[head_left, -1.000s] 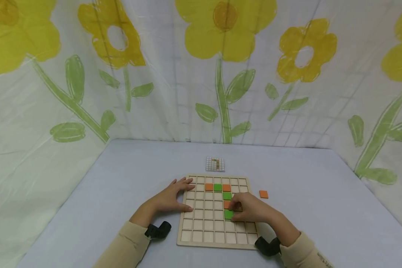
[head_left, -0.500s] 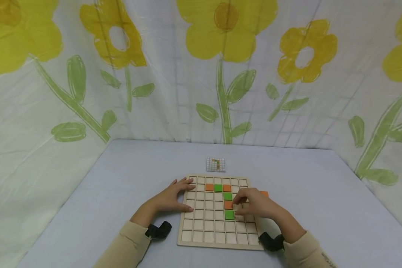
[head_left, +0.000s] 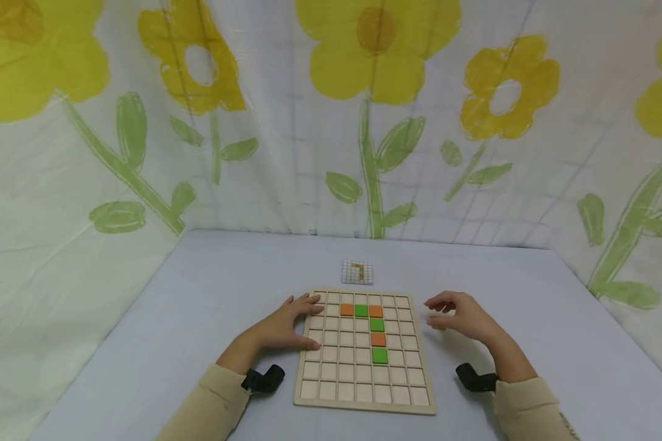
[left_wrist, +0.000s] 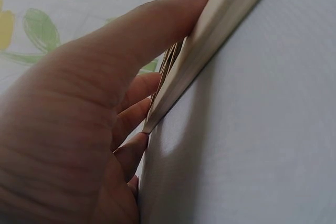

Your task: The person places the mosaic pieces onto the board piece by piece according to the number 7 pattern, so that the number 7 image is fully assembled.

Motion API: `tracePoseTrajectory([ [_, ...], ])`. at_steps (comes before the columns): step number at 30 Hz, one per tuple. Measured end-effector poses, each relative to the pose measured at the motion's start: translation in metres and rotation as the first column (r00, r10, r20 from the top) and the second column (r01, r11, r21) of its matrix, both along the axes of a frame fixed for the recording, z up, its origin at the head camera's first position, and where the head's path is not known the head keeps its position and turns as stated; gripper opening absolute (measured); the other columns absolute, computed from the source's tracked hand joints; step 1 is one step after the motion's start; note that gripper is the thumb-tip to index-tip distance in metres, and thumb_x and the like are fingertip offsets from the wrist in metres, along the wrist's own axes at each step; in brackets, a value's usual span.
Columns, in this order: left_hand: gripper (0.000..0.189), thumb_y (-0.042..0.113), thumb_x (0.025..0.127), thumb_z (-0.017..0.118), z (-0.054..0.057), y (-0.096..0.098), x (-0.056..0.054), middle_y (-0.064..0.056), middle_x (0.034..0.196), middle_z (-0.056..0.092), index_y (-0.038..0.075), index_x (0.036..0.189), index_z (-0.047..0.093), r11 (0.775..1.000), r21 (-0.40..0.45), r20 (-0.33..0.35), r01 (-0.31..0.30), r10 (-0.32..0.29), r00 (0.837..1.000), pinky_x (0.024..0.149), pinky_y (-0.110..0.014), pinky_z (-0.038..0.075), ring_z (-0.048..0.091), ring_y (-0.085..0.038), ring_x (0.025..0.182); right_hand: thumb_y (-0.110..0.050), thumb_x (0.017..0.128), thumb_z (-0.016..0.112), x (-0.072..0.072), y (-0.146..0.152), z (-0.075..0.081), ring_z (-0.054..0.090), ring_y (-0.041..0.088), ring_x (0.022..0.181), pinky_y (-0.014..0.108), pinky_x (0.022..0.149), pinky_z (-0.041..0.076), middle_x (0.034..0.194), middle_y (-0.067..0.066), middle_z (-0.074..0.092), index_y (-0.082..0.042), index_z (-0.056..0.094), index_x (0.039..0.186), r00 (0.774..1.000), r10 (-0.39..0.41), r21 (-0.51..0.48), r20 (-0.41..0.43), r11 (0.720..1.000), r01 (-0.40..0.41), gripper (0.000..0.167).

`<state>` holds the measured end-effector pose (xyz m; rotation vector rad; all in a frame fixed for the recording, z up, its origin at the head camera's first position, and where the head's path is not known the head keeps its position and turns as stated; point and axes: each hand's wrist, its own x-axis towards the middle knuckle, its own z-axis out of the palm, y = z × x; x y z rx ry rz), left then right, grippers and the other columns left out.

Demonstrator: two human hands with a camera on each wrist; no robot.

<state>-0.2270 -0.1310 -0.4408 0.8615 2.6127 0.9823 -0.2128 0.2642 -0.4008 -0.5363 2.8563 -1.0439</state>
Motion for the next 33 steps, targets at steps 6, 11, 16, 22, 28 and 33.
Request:
tracePoseTrajectory([
  [6, 0.076, 0.046, 0.071, 0.077, 0.000, 0.000, 0.001, -0.001, 0.153, 0.028, 0.015, 0.135, 0.050, 1.000, 0.005, -0.001, -0.002, 0.002, 1.000, 0.121, -0.046, -0.001, 0.012, -0.022, 0.146, -0.021, 0.080, 0.073, -0.004, 0.017, -0.005, 0.057, 0.018, 0.091, 0.023, 0.074, 0.050, 0.104, 0.010, 0.066, -0.002, 0.066, 0.108, 0.996, -0.084, -0.005, -0.006, 0.996, 0.084, 0.035],
  [11, 0.075, 0.047, 0.071, 0.076, -0.001, -0.001, 0.001, -0.001, 0.153, 0.028, 0.016, 0.135, 0.050, 1.000, -0.002, -0.001, -0.004, 0.004, 1.000, 0.121, -0.046, -0.001, 0.013, -0.022, 0.146, -0.021, 0.080, 0.073, -0.005, 0.024, -0.010, 0.059, 0.019, 0.091, 0.020, 0.073, 0.050, 0.105, 0.014, 0.066, 0.001, 0.065, 0.109, 0.995, -0.099, -0.027, 0.023, 0.995, 0.100, 0.037],
  [16, 0.076, 0.048, 0.071, 0.076, -0.001, -0.001, 0.001, 0.000, 0.153, 0.028, 0.017, 0.135, 0.050, 1.000, 0.001, 0.002, -0.005, 0.005, 1.000, 0.121, -0.046, -0.001, 0.012, -0.022, 0.146, -0.017, 0.077, 0.075, -0.005, 0.027, -0.016, 0.061, 0.026, 0.096, 0.020, 0.075, 0.051, 0.108, 0.018, 0.066, 0.003, 0.065, 0.108, 0.991, -0.110, -0.025, 0.074, 0.993, 0.112, 0.038],
  [22, 0.076, 0.048, 0.071, 0.076, -0.001, -0.001, 0.002, 0.001, 0.153, 0.028, 0.017, 0.135, 0.050, 1.000, 0.001, 0.004, -0.002, 0.002, 1.000, 0.121, -0.045, -0.001, 0.012, -0.022, 0.146, -0.017, 0.075, 0.077, -0.006, 0.030, -0.024, 0.063, 0.018, 0.092, 0.017, 0.073, 0.052, 0.105, 0.018, 0.067, 0.005, 0.065, 0.106, 0.990, -0.085, -0.050, 0.114, 0.995, 0.091, 0.039],
  [28, 0.075, 0.047, 0.071, 0.077, 0.001, -0.002, 0.002, 0.000, 0.153, 0.028, 0.017, 0.135, 0.049, 1.000, 0.004, 0.005, -0.007, 0.007, 1.000, 0.121, -0.046, -0.001, 0.012, -0.022, 0.146, -0.017, 0.074, 0.078, -0.007, 0.029, -0.026, 0.061, 0.008, 0.083, 0.017, 0.070, 0.051, 0.097, 0.013, 0.068, 0.002, 0.068, 0.100, 0.993, -0.048, -0.056, 0.110, 0.997, 0.055, 0.034],
  [33, 0.075, 0.046, 0.072, 0.076, 0.000, -0.001, 0.002, -0.001, 0.153, 0.028, 0.016, 0.135, 0.050, 1.000, 0.010, -0.002, 0.003, -0.003, 1.000, 0.121, -0.046, -0.001, 0.012, -0.023, 0.146, -0.015, 0.074, 0.078, -0.005, 0.026, -0.025, 0.056, 0.007, 0.076, 0.018, 0.064, 0.049, 0.088, 0.006, 0.067, 0.000, 0.069, 0.094, 0.991, -0.067, -0.007, 0.113, 0.998, 0.068, 0.027],
])
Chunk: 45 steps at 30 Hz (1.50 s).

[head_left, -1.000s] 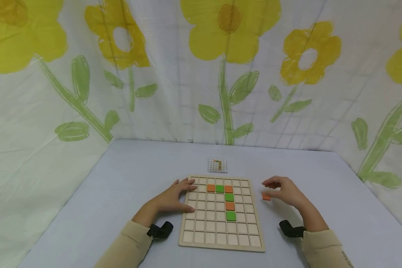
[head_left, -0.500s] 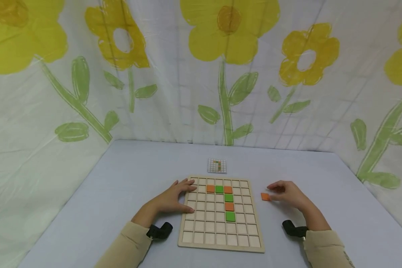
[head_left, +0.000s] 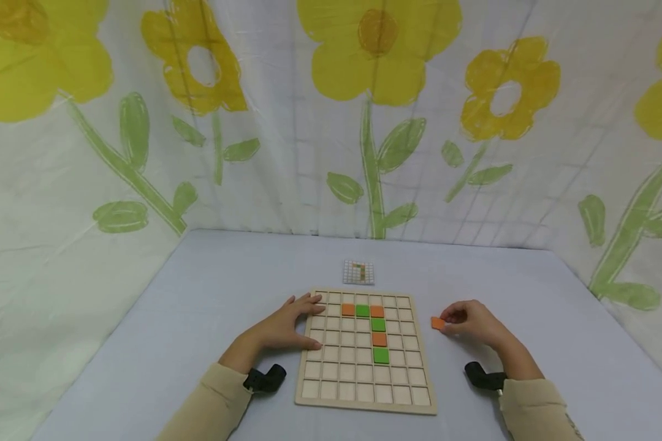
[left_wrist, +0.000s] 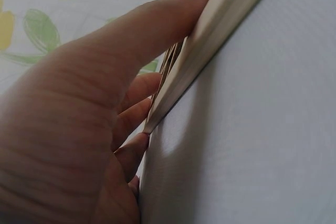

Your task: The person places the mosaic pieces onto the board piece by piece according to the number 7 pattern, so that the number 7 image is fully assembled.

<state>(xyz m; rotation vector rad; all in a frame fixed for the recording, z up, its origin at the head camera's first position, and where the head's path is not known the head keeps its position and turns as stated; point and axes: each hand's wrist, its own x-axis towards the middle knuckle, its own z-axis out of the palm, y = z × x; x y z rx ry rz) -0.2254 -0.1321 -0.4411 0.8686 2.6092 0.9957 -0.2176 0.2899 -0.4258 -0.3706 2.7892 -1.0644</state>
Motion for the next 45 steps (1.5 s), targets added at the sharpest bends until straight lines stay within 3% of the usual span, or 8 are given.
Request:
tracePoseTrajectory([
  [5, 0.075, 0.046, 0.072, 0.076, 0.001, 0.002, -0.001, -0.001, 0.153, 0.028, 0.016, 0.135, 0.050, 1.000, 0.001, -0.002, 0.005, -0.005, 1.000, 0.120, -0.047, -0.001, 0.013, -0.023, 0.146, -0.014, 0.075, 0.077, 0.004, -0.002, 0.003, 0.059, 0.014, 0.081, 0.019, 0.067, 0.051, 0.090, 0.006, 0.067, -0.001, 0.068, 0.093, 0.999, -0.014, 0.034, -0.034, 0.999, 0.015, 0.024],
  [11, 0.076, 0.046, 0.071, 0.077, 0.000, 0.001, 0.000, -0.001, 0.153, 0.028, 0.017, 0.135, 0.050, 1.000, -0.002, 0.022, -0.017, 0.017, 1.000, 0.120, -0.048, 0.000, 0.011, -0.022, 0.146, -0.008, 0.077, 0.073, 0.007, -0.007, 0.008, 0.061, 0.013, 0.082, 0.021, 0.068, 0.053, 0.091, 0.008, 0.066, 0.000, 0.067, 0.095, 0.999, 0.000, 0.000, -0.044, 1.000, 0.000, 0.021],
  [20, 0.076, 0.047, 0.071, 0.076, 0.000, 0.002, 0.000, 0.000, 0.153, 0.028, 0.017, 0.135, 0.049, 1.000, -0.007, 0.005, -0.016, 0.016, 1.000, 0.121, -0.047, 0.001, 0.012, -0.021, 0.146, -0.017, 0.080, 0.072, 0.020, -0.032, 0.021, 0.061, 0.018, 0.087, 0.021, 0.069, 0.053, 0.098, 0.008, 0.067, -0.003, 0.068, 0.099, 0.997, 0.080, -0.010, -0.016, 0.997, -0.080, 0.024],
  [29, 0.076, 0.046, 0.071, 0.077, -0.001, 0.001, 0.000, -0.001, 0.153, 0.029, 0.017, 0.135, 0.050, 1.000, -0.004, -0.003, -0.017, 0.017, 1.000, 0.121, -0.047, 0.001, 0.013, -0.022, 0.146, -0.020, 0.079, 0.073, 0.035, -0.073, 0.026, 0.060, 0.010, 0.084, 0.021, 0.071, 0.054, 0.093, -0.001, 0.065, -0.008, 0.067, 0.093, 0.971, 0.240, 0.019, 0.013, 0.970, -0.241, 0.019],
  [37, 0.076, 0.046, 0.071, 0.077, -0.001, 0.000, -0.001, -0.002, 0.153, 0.029, 0.015, 0.135, 0.050, 1.000, 0.003, -0.013, -0.005, 0.005, 1.000, 0.120, -0.048, 0.000, 0.013, -0.024, 0.146, -0.026, 0.080, 0.073, 0.046, -0.095, 0.029, 0.060, 0.006, 0.084, 0.022, 0.073, 0.054, 0.092, -0.003, 0.066, -0.010, 0.068, 0.092, 0.950, 0.310, 0.000, 0.027, 0.951, -0.311, 0.020],
  [45, 0.077, 0.046, 0.071, 0.077, 0.000, 0.000, 0.000, -0.004, 0.153, 0.028, 0.014, 0.135, 0.049, 1.000, 0.008, -0.013, 0.006, -0.006, 1.000, 0.120, -0.049, 0.001, 0.014, -0.025, 0.145, -0.022, 0.079, 0.074, 0.056, -0.110, 0.028, 0.056, 0.005, 0.079, 0.020, 0.067, 0.052, 0.090, -0.005, 0.064, -0.012, 0.067, 0.091, 0.933, 0.347, -0.020, 0.098, 0.938, -0.347, 0.018],
])
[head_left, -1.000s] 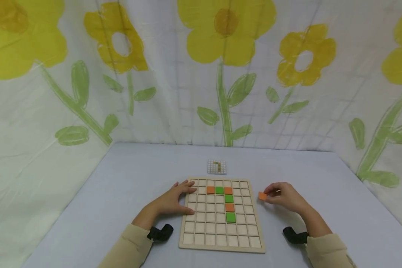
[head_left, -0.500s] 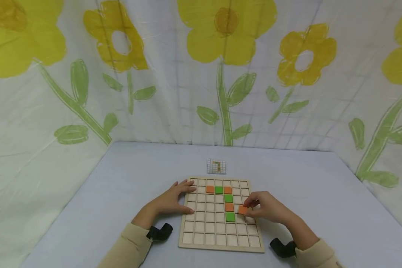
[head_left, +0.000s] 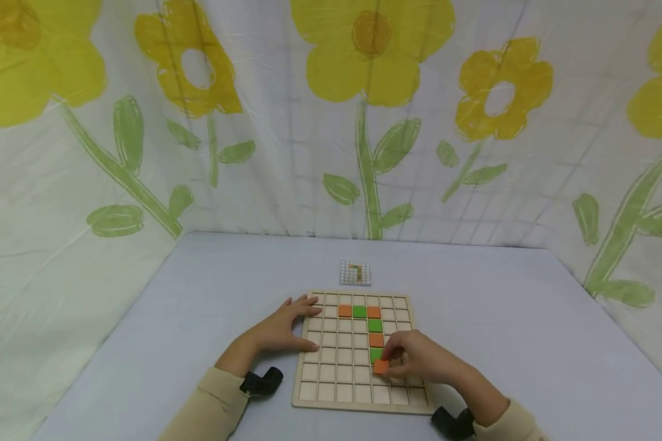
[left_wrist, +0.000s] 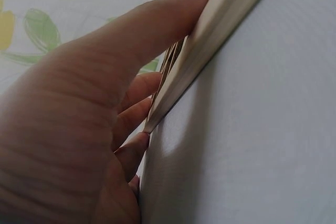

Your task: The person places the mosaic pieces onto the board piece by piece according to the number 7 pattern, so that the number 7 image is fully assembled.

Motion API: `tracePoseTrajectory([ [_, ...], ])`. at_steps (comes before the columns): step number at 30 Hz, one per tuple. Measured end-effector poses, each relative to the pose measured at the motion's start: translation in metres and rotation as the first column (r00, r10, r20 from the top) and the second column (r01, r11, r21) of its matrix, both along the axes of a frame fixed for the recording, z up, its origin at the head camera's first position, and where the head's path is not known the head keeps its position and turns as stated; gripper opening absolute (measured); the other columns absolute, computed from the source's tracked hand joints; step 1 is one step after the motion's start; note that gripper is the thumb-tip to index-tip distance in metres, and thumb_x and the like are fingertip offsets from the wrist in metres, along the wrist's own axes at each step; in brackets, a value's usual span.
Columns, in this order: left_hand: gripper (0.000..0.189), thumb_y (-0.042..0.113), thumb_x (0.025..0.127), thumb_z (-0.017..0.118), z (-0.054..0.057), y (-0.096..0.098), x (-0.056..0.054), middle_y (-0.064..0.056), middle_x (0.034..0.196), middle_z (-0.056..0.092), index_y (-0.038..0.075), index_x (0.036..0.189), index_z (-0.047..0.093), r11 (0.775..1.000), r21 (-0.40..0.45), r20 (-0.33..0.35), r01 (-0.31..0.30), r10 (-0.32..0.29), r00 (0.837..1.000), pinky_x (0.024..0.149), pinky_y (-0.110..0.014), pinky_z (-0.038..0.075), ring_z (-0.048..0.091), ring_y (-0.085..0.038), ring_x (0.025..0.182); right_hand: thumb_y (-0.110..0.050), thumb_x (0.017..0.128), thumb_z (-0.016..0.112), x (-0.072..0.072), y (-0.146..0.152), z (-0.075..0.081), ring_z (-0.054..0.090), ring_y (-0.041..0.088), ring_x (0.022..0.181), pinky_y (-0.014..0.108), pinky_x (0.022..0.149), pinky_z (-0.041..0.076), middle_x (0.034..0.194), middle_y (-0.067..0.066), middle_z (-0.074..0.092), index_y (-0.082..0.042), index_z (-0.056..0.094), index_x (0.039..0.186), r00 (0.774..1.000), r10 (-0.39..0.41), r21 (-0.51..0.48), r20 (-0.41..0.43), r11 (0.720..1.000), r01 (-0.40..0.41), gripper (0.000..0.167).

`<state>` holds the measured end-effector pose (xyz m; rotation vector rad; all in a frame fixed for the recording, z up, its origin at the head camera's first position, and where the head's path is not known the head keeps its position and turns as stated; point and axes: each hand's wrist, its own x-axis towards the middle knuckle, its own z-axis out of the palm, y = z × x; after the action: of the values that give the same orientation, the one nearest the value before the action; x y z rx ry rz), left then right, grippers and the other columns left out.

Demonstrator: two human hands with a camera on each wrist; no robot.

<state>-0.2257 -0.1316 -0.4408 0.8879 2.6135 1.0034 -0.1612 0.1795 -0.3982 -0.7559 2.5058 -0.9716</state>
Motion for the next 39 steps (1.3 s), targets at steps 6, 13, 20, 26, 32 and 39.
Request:
tracePoseTrajectory([
  [6, 0.077, 0.046, 0.071, 0.077, 0.001, 0.001, 0.001, -0.004, 0.153, 0.029, 0.014, 0.135, 0.049, 1.000, -0.004, 0.004, -0.007, 0.007, 1.000, 0.120, -0.050, 0.002, 0.014, -0.026, 0.145, -0.022, 0.077, 0.076, 0.003, -0.001, -0.002, 0.056, 0.005, 0.079, 0.020, 0.068, 0.052, 0.087, -0.007, 0.063, -0.014, 0.067, 0.090, 0.999, 0.031, 0.014, -0.034, 0.999, -0.031, 0.018],
  [13, 0.077, 0.046, 0.070, 0.078, 0.001, 0.002, 0.001, -0.003, 0.153, 0.028, 0.016, 0.135, 0.049, 1.000, -0.009, 0.008, -0.010, 0.011, 1.000, 0.120, -0.048, 0.001, 0.014, -0.025, 0.145, -0.024, 0.078, 0.075, 0.003, -0.001, -0.011, 0.055, 0.002, 0.079, 0.019, 0.069, 0.052, 0.085, -0.010, 0.060, -0.016, 0.068, 0.087, 0.993, 0.073, -0.006, -0.091, 0.997, -0.074, 0.014],
  [20, 0.076, 0.045, 0.070, 0.078, 0.000, 0.002, 0.001, -0.002, 0.153, 0.029, 0.016, 0.135, 0.050, 1.000, -0.008, 0.013, -0.017, 0.017, 1.000, 0.120, -0.048, 0.001, 0.014, -0.024, 0.145, -0.024, 0.076, 0.077, 0.004, -0.002, -0.011, 0.052, 0.000, 0.077, 0.018, 0.068, 0.050, 0.084, -0.010, 0.060, -0.015, 0.068, 0.086, 0.990, 0.083, 0.016, -0.119, 0.997, -0.081, 0.016],
  [26, 0.076, 0.047, 0.070, 0.077, -0.001, 0.001, 0.001, -0.002, 0.153, 0.029, 0.018, 0.134, 0.050, 1.000, -0.012, 0.005, -0.018, 0.018, 1.000, 0.120, -0.048, 0.001, 0.013, -0.024, 0.146, -0.021, 0.075, 0.077, 0.004, -0.002, -0.010, 0.051, 0.000, 0.076, 0.018, 0.067, 0.050, 0.083, -0.010, 0.060, -0.015, 0.068, 0.086, 0.988, 0.088, 0.031, -0.129, 0.996, -0.085, 0.015],
  [32, 0.076, 0.047, 0.070, 0.077, -0.001, 0.000, 0.001, -0.003, 0.153, 0.028, 0.017, 0.135, 0.050, 1.000, -0.011, 0.001, -0.013, 0.013, 1.000, 0.120, -0.048, 0.001, 0.013, -0.024, 0.146, -0.021, 0.075, 0.077, 0.004, -0.002, -0.010, 0.051, 0.000, 0.076, 0.018, 0.066, 0.049, 0.083, -0.011, 0.060, -0.016, 0.068, 0.085, 0.989, 0.082, 0.035, -0.119, 0.996, -0.078, 0.014],
  [39, 0.076, 0.047, 0.070, 0.077, -0.001, 0.000, 0.002, -0.003, 0.153, 0.029, 0.017, 0.135, 0.049, 1.000, -0.013, 0.000, -0.019, 0.019, 1.000, 0.120, -0.048, 0.001, 0.013, -0.024, 0.146, -0.021, 0.076, 0.077, 0.004, -0.002, -0.010, 0.051, 0.000, 0.076, 0.018, 0.066, 0.049, 0.083, -0.011, 0.060, -0.016, 0.069, 0.085, 0.991, 0.075, 0.032, -0.108, 0.997, -0.072, 0.014],
])
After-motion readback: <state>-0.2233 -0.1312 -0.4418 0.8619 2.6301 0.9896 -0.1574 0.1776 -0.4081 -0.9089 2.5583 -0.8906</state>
